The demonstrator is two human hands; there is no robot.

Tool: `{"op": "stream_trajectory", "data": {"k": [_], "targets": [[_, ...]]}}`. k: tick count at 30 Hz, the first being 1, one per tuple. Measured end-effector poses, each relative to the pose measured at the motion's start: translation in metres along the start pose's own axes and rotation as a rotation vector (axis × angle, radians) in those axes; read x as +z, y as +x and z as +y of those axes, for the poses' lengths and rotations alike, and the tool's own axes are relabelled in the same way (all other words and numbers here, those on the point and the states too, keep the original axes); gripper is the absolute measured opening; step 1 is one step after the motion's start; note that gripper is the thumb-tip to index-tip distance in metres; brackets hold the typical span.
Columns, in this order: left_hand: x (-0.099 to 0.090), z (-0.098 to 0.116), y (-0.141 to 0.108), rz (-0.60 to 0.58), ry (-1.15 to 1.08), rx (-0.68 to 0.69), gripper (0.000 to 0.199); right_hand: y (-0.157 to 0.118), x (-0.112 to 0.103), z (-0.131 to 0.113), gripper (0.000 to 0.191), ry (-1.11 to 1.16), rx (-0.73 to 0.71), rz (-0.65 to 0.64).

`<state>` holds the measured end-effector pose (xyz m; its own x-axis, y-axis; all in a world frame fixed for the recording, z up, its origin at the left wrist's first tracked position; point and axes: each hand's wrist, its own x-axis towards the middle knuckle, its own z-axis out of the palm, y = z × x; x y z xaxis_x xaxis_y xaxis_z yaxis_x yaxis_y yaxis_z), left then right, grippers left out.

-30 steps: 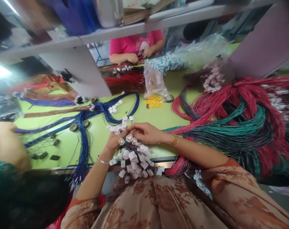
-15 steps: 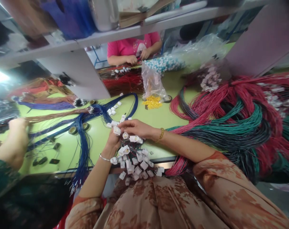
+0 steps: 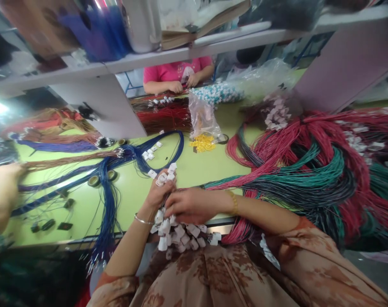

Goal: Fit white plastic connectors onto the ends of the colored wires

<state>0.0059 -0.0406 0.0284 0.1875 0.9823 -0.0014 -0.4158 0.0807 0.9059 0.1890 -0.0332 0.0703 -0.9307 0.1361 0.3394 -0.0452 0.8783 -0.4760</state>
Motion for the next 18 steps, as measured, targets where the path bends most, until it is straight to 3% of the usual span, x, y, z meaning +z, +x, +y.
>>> {"op": "stream_trajectory", "data": {"k": [1, 4, 6, 7, 9, 12, 18], "targets": [[0.002, 0.0, -0.001, -0.006, 0.028, 0.004, 0.043, -0.009, -0.015, 0.013, 0.021, 0.05, 0.076, 0.097], [0.008, 0.002, -0.006, -0.054, 0.084, -0.017, 0.042, -0.042, -0.048, 0.062, 0.019, -0.074, 0.569, 0.376], [0.012, 0.004, -0.008, -0.079, 0.079, -0.026, 0.043, -0.061, -0.056, 0.097, 0.019, -0.212, 0.881, 0.409], [0.013, 0.005, -0.009, -0.081, 0.071, -0.023, 0.043, -0.067, -0.056, 0.113, 0.019, -0.248, 0.969, 0.39], [0.014, 0.006, -0.009, -0.079, 0.051, -0.015, 0.042, -0.076, -0.05, 0.138, 0.02, -0.306, 1.044, 0.346], [0.011, 0.004, -0.008, -0.051, 0.046, -0.022, 0.043, -0.076, -0.037, 0.162, 0.021, -0.358, 1.038, 0.309], [0.006, 0.002, -0.009, 0.008, -0.022, -0.034, 0.042, -0.074, -0.031, 0.18, 0.016, -0.357, 1.025, 0.317]]}}
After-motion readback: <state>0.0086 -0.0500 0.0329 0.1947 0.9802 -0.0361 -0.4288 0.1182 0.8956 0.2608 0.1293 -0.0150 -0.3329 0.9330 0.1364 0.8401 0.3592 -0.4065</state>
